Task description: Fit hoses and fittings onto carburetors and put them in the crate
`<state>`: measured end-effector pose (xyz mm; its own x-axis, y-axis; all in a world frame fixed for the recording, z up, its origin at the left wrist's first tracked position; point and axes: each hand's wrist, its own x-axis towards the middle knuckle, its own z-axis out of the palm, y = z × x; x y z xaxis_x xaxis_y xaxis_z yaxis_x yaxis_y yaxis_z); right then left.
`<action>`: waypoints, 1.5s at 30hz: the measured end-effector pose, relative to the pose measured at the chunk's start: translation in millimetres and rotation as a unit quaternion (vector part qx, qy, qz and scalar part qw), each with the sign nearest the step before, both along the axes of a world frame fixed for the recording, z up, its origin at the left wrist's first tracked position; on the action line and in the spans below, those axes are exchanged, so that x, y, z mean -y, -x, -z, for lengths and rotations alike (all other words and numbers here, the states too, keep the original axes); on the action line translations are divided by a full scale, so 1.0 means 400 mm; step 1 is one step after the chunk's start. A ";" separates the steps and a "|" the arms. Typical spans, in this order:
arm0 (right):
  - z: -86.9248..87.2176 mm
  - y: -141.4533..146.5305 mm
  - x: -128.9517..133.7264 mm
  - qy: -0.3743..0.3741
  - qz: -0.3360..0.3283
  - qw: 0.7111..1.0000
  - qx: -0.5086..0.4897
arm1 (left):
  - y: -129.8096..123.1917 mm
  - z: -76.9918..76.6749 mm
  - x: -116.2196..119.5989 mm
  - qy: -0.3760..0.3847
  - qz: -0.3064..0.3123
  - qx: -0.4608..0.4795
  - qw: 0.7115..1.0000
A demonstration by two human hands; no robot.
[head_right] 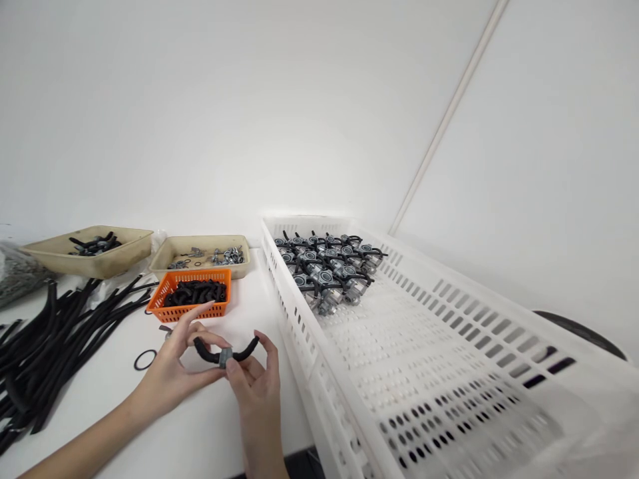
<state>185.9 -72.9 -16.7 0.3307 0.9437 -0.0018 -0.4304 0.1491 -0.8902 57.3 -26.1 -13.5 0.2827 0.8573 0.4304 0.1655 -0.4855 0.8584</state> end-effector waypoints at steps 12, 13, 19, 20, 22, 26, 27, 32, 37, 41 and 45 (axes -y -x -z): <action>-0.001 -0.001 0.000 0.013 0.014 0.999 0.029 | 0.000 0.000 -0.002 0.003 -0.002 -0.024 1.000; -0.001 0.000 0.001 0.013 0.018 0.999 0.031 | 0.000 0.000 -0.003 0.004 0.000 -0.023 1.000; 0.000 0.002 0.001 0.011 0.028 0.999 0.034 | 0.001 0.002 -0.005 0.008 -0.002 -0.026 1.000; 0.000 0.002 0.001 0.011 0.028 0.999 0.035 | 0.001 0.002 -0.005 0.009 0.000 -0.027 1.000; 0.001 0.001 0.001 0.008 0.026 0.999 0.036 | 0.001 0.001 -0.004 0.011 0.004 -0.027 1.000; 0.002 -0.001 0.001 0.008 0.027 0.999 0.035 | 0.002 -0.001 -0.004 0.013 0.009 -0.027 1.000; 0.002 -0.001 0.001 0.010 0.027 0.999 0.034 | 0.002 -0.001 -0.004 0.013 0.010 -0.026 1.000; -0.001 -0.001 0.001 0.011 0.030 0.999 0.032 | 0.002 -0.002 -0.002 0.016 0.019 -0.023 0.999; -0.001 -0.004 0.002 0.016 0.031 0.999 0.038 | 0.001 -0.003 -0.001 0.006 0.042 -0.015 0.999; -0.001 -0.006 0.003 0.016 0.025 0.999 0.032 | 0.003 0.001 -0.003 0.000 0.043 -0.007 0.999; 0.001 -0.006 0.002 0.013 0.017 0.999 0.026 | 0.002 0.005 -0.004 -0.012 0.035 -0.006 0.999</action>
